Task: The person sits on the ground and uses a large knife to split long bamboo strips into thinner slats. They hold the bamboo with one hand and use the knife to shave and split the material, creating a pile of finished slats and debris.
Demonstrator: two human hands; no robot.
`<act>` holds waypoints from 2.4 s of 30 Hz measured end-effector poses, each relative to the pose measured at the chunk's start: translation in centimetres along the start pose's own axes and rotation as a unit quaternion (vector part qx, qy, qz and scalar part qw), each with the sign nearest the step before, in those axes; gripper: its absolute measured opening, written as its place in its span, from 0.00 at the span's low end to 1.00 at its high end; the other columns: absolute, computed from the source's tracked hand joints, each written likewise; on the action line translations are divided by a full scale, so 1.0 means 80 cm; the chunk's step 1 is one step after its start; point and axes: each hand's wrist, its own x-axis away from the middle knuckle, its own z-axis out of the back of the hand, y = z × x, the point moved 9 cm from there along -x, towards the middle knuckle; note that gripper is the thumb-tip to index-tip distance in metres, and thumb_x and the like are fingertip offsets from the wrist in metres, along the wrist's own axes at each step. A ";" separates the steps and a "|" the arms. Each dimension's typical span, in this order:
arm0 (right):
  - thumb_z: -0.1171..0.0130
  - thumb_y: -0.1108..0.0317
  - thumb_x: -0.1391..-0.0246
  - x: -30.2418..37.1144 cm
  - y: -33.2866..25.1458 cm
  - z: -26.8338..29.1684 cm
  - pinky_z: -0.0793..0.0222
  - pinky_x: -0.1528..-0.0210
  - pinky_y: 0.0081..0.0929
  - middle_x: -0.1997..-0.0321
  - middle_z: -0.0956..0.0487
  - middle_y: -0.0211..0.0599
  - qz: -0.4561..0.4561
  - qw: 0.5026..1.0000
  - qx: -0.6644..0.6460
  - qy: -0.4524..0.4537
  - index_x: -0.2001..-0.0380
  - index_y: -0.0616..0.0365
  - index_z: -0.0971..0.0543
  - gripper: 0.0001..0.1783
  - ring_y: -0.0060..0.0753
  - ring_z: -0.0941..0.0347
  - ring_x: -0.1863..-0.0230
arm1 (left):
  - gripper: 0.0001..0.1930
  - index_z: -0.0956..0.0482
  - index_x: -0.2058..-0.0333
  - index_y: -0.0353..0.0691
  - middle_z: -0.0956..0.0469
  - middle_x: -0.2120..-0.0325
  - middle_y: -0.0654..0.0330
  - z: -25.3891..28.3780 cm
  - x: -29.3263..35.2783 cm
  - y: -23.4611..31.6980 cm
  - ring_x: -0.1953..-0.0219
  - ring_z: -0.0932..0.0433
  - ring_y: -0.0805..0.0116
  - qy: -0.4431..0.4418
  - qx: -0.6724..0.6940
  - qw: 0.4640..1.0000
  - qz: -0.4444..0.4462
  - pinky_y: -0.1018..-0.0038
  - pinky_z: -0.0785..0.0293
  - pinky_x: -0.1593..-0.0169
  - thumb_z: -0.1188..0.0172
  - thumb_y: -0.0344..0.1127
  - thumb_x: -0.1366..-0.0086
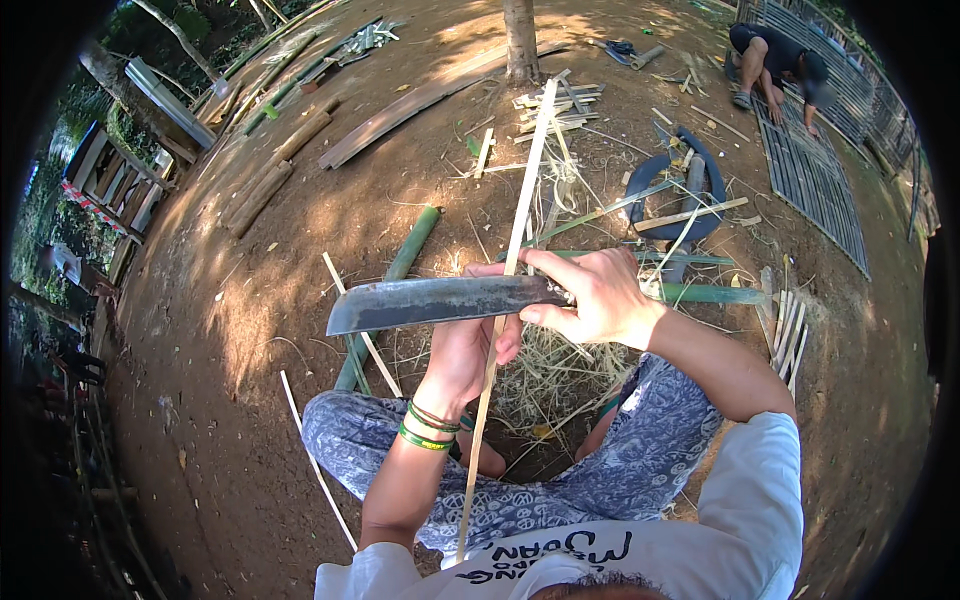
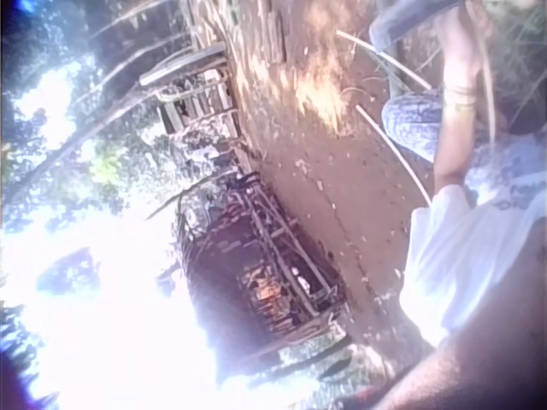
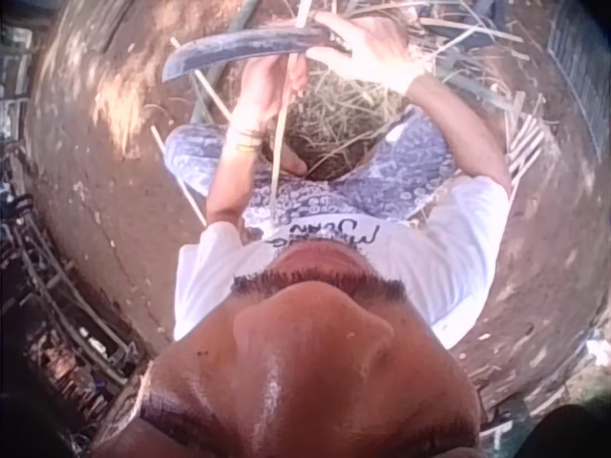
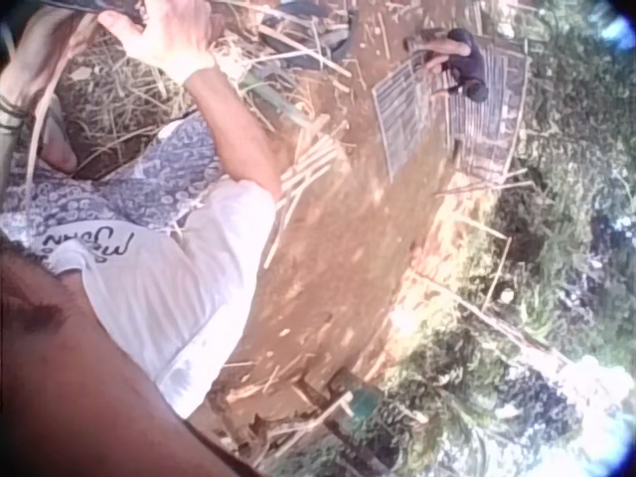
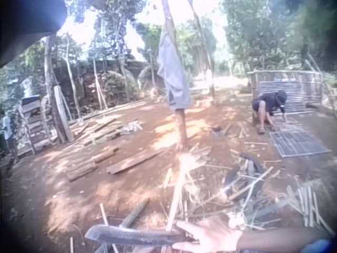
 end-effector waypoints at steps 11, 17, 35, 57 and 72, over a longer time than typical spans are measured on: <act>0.38 0.39 0.45 -0.004 0.006 0.027 0.27 0.77 0.42 0.79 0.19 0.41 -0.009 0.994 0.060 0.093 0.47 0.52 0.23 0.32 0.47 0.21 0.80 | 0.21 0.35 0.34 0.48 0.37 0.77 0.69 -0.014 0.011 0.006 0.81 0.42 0.83 0.019 -0.038 0.999 0.034 0.85 0.44 0.79 0.55 0.35 0.22; 0.39 0.40 0.44 0.001 0.027 0.035 0.27 0.77 0.42 0.79 0.19 0.41 -0.030 0.992 0.056 0.110 0.50 0.49 0.21 0.28 0.47 0.21 0.80 | 0.18 0.33 0.38 0.44 0.32 0.75 0.64 -0.022 0.018 0.005 0.83 0.40 0.81 -0.023 0.007 0.999 0.034 0.84 0.42 0.81 0.56 0.35 0.23; 0.37 0.41 0.46 -0.001 0.000 0.020 0.26 0.75 0.41 0.73 0.17 0.38 0.018 0.997 0.067 0.043 0.53 0.53 0.21 0.29 0.45 0.19 0.76 | 0.09 0.32 0.59 0.40 0.39 0.75 0.69 -0.030 0.009 0.013 0.81 0.46 0.83 0.000 0.026 1.000 0.011 0.83 0.49 0.79 0.57 0.37 0.22; 0.45 0.43 0.38 0.009 0.090 0.071 0.31 0.75 0.42 0.83 0.23 0.47 -0.152 0.981 -0.038 0.109 0.56 0.59 0.18 0.28 0.50 0.23 0.81 | 0.29 0.50 0.27 0.49 0.42 0.76 0.66 -0.008 0.029 -0.016 0.82 0.44 0.79 -0.005 0.030 0.998 0.060 0.83 0.45 0.80 0.60 0.32 0.25; 0.39 0.39 0.44 0.002 0.012 0.028 0.27 0.75 0.45 0.77 0.19 0.43 -0.006 0.994 0.090 0.061 0.55 0.55 0.20 0.30 0.49 0.20 0.77 | 0.11 0.28 0.48 0.44 0.41 0.76 0.71 -0.021 0.008 -0.005 0.81 0.45 0.84 0.008 -0.003 1.000 0.021 0.84 0.50 0.80 0.56 0.37 0.22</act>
